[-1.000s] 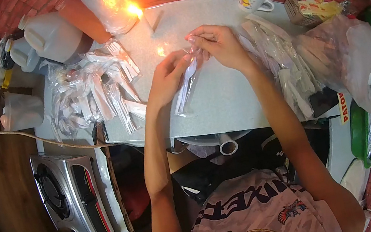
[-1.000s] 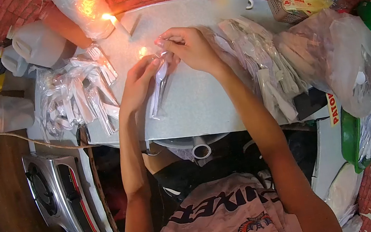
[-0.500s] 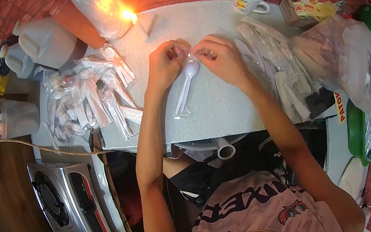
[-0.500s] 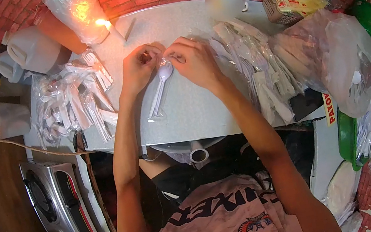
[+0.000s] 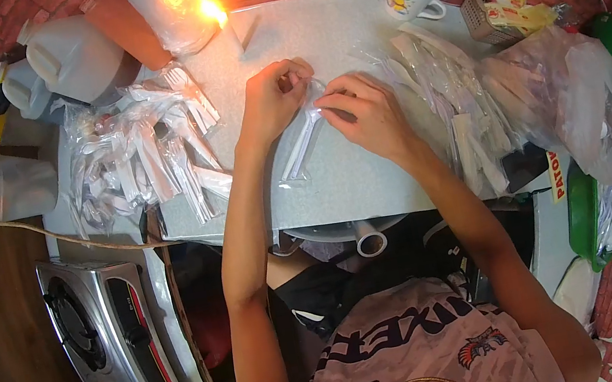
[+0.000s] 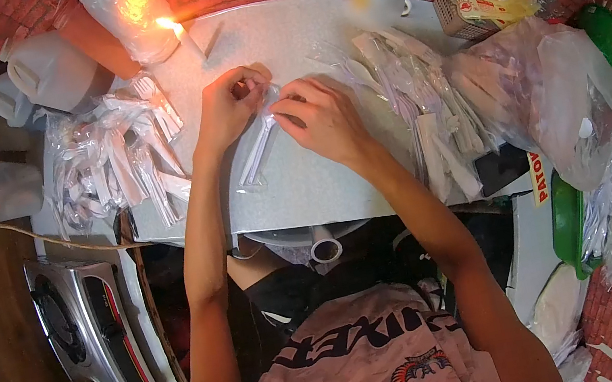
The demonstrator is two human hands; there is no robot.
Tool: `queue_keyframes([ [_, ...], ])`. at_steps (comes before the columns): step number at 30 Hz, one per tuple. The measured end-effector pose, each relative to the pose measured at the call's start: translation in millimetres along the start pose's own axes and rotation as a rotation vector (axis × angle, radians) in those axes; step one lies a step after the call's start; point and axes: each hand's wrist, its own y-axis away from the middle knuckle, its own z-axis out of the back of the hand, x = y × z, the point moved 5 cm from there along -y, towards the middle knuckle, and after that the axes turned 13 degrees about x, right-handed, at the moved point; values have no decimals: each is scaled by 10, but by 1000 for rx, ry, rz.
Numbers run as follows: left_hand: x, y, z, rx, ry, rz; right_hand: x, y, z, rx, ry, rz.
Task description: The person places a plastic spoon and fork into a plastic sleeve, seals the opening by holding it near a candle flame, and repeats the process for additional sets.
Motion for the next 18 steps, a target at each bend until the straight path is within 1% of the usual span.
queue_keyframes([
  [2,-59,16,4,-4,15,5,23,29,-8,-11,11,-2],
  [4,-132,48,12,-14,120,40,58,51,-13,-24,62,3],
  [5,-182,79,17,-11,119,38,68,56,-6,-27,62,1],
  [7,-334,149,-14,74,-133,-76,101,66,18,-52,71,18],
  [13,-321,192,-91,129,-184,-82,24,161,4,-90,19,-55],
  [17,-320,195,-97,134,-202,-75,96,170,67,-56,-1,-24],
  [18,-315,195,-97,141,-206,-71,57,174,68,-52,-77,-51],
])
